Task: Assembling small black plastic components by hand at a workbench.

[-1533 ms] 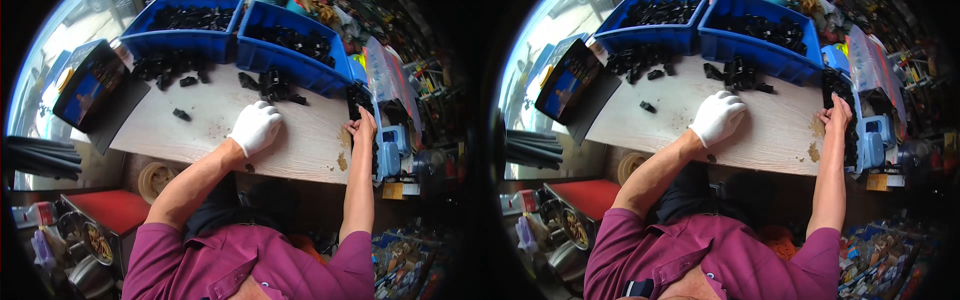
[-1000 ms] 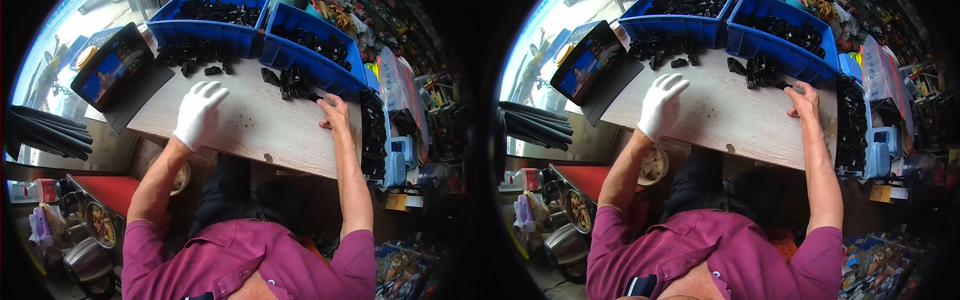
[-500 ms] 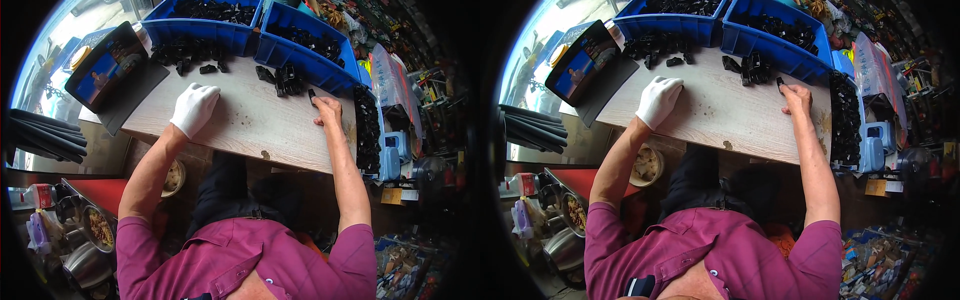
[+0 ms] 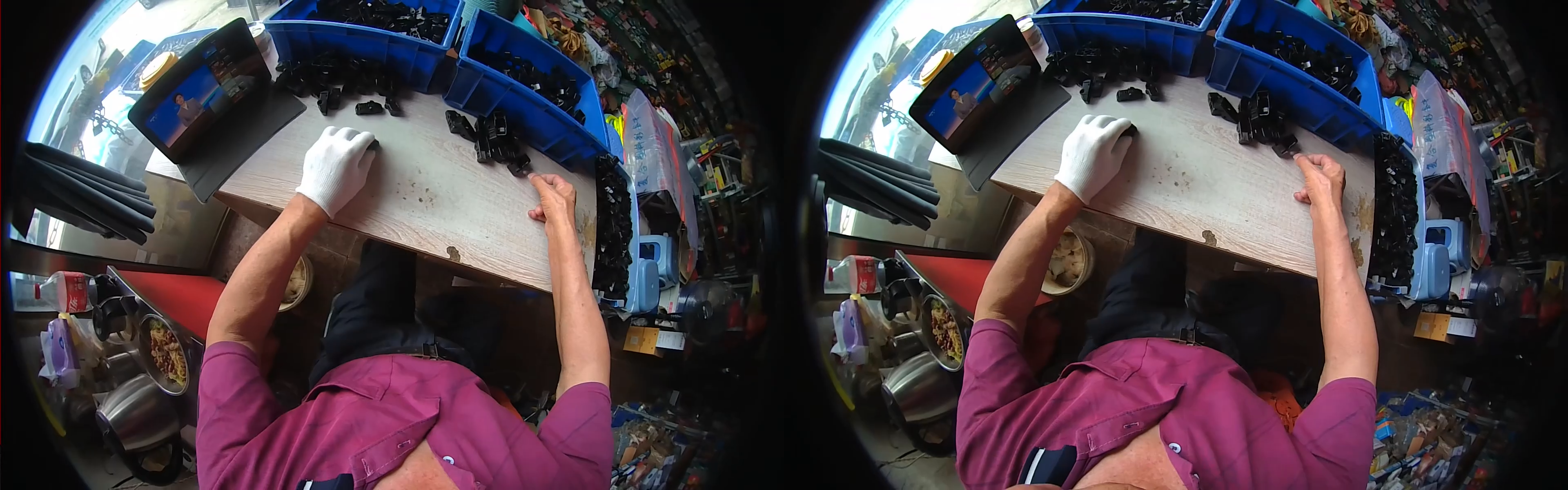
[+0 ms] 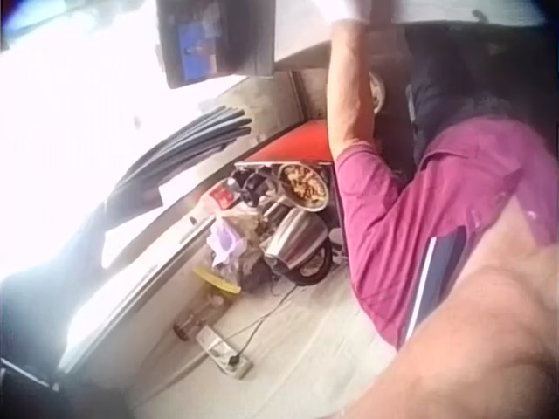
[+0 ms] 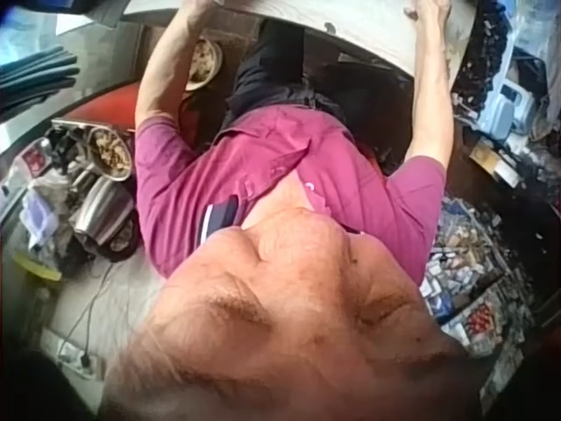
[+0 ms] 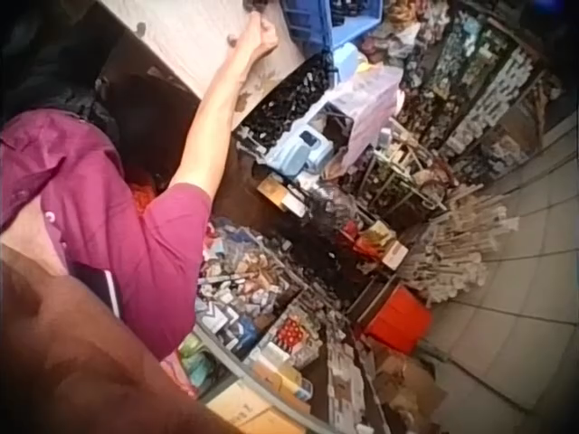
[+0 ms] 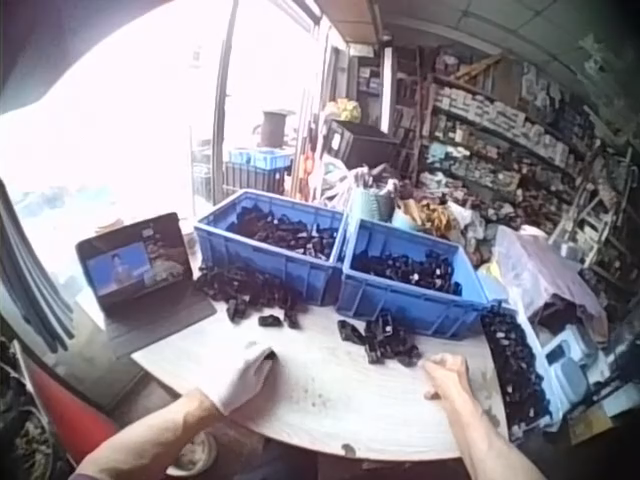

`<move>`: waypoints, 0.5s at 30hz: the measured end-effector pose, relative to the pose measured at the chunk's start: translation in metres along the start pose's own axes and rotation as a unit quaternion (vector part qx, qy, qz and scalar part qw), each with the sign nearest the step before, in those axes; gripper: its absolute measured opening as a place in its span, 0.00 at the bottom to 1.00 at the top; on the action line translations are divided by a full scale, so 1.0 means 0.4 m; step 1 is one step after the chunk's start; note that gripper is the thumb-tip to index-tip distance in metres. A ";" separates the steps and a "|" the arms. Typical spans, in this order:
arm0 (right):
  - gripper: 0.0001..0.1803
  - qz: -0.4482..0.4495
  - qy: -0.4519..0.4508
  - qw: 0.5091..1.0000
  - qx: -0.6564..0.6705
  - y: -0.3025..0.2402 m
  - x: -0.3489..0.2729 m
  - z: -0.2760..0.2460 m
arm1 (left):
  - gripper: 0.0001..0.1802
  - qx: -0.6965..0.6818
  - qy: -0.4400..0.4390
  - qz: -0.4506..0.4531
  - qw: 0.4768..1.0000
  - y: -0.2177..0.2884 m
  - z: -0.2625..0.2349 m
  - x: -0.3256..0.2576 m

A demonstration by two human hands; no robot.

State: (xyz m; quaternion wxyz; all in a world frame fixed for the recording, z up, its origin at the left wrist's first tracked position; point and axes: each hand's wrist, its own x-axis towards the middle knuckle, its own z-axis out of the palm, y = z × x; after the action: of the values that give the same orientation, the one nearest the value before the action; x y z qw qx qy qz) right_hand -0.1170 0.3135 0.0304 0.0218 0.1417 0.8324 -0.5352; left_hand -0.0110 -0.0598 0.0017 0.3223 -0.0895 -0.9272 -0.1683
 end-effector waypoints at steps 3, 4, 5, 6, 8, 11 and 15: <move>0.15 0.004 -0.002 1.000 -0.013 -0.012 -0.005 0.001 | 0.07 0.031 0.004 -0.038 0.999 -0.007 0.018 0.007; 0.15 0.003 -0.011 1.000 -0.009 -0.011 -0.007 0.003 | 0.06 0.025 0.003 -0.044 0.999 -0.013 0.017 0.010; 0.15 0.003 -0.019 1.000 -0.005 -0.011 -0.008 0.002 | 0.06 0.018 0.002 -0.050 0.999 -0.020 0.019 0.012; 0.18 -0.003 -0.024 1.000 0.004 -0.012 -0.008 0.003 | 0.07 0.009 0.005 -0.061 0.998 -0.029 0.020 0.015; 0.23 -0.027 -0.025 0.999 0.015 -0.009 -0.006 0.009 | 0.08 -0.015 -0.005 -0.091 0.996 -0.051 0.014 0.017; 0.29 -0.029 -0.030 0.999 0.003 -0.011 0.004 0.004 | 0.11 -0.069 -0.025 -0.129 0.989 -0.068 0.000 0.030; 0.33 -0.048 -0.047 0.998 -0.015 -0.027 0.001 0.013 | 0.10 -0.129 0.024 -0.157 0.979 -0.059 -0.004 0.024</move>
State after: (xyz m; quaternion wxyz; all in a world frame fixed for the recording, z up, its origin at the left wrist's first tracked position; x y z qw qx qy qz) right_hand -0.1209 0.3049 0.0378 0.0376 0.0757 0.8444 -0.5291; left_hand -0.0239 -0.0820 0.0029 0.2999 0.0201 -0.8921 -0.3374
